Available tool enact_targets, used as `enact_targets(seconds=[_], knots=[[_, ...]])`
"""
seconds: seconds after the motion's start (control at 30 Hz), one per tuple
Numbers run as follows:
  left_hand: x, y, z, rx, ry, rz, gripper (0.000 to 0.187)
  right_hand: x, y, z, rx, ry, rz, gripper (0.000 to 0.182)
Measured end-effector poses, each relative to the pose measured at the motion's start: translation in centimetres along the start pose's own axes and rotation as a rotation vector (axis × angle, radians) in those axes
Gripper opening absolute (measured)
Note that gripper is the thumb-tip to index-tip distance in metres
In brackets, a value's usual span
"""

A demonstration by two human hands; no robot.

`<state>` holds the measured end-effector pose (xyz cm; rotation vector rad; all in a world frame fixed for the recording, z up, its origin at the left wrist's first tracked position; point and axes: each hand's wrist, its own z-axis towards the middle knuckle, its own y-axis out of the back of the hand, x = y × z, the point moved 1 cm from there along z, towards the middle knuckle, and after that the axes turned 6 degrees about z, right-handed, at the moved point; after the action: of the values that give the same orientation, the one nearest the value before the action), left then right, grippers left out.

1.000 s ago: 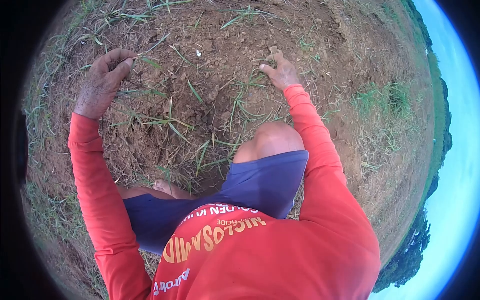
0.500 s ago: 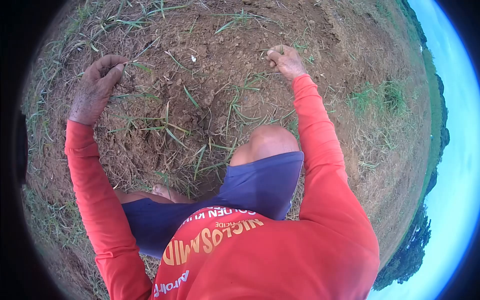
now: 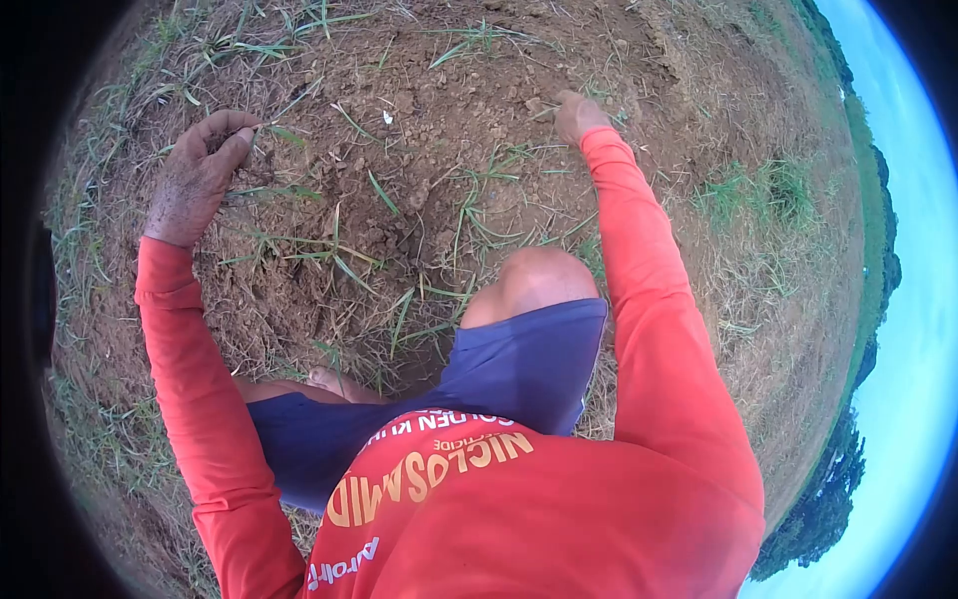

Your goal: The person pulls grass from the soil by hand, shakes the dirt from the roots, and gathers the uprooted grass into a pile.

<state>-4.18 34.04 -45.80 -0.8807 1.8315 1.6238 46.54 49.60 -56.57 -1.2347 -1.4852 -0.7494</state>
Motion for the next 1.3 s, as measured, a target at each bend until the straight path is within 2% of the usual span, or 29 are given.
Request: enact_targets(seconds=[0.07,0.13,0.23,0.33,0.43,0.5,0.53,0.63,0.73,0.93,1.03,1.13,1.23,1.3], knots=[[-0.1,0.2,-0.3,-0.029,-0.011,0.051,0.026,-1.7,-0.1,2.1,-0.165,-0.090,-0.402,0.029],[1.4,0.5,-0.2,-0.033,0.003,-0.006,0.027,-3.9,-0.4,2.1,-0.244,-0.094,-0.730,0.030],[1.2,0.6,-0.3,-0.042,0.002,-0.061,0.025,-5.7,-1.6,0.1,-0.182,0.063,-1.130,0.027],[1.0,1.0,-0.3,-0.038,0.028,-0.063,0.026,-8.5,-3.9,-1.8,-0.184,-0.048,-1.078,0.029],[0.5,0.6,-0.2,-0.042,0.024,-0.039,0.026,-10.9,-5.0,-2.0,-0.204,0.126,-0.805,0.029],[0.5,0.7,-0.3,-0.054,0.016,-0.020,0.026,-12.4,-4.7,-1.2,-0.201,0.193,-0.793,0.030],[0.6,0.6,-0.2,-0.053,0.011,-0.016,0.026,-13.0,-4.4,-1.0,-0.201,0.224,-0.789,0.031],[0.5,0.6,-0.1,-0.058,0.012,-0.019,0.026,-12.2,-5.0,-1.1,-0.274,0.405,-1.069,0.026],[1.3,0.6,0.1,-0.054,0.006,-0.042,0.026,-11.1,-5.5,-1.4,-0.209,0.364,-1.146,0.022],[1.9,1.2,-0.4,-0.091,0.015,-0.013,0.026,-10.8,-6.4,-2.4,-0.343,0.389,-1.054,0.017],[1.9,1.3,-0.6,-0.062,0.037,-0.014,0.027,-8.8,-7.6,-3.7,-0.322,0.364,-1.047,0.018],[2.1,1.3,-0.2,-0.058,0.038,-0.010,0.027,-6.7,-7.5,-4.5,-0.384,0.281,-0.852,0.019],[2.4,1.0,0.1,-0.042,0.043,-0.022,0.027,-0.9,-8.3,-5.4,-0.400,0.166,-0.889,0.020],[2.4,1.0,0.2,-0.033,0.042,-0.029,0.027,-1.7,-6.1,-4.6,-0.341,0.174,-1.034,0.023]])
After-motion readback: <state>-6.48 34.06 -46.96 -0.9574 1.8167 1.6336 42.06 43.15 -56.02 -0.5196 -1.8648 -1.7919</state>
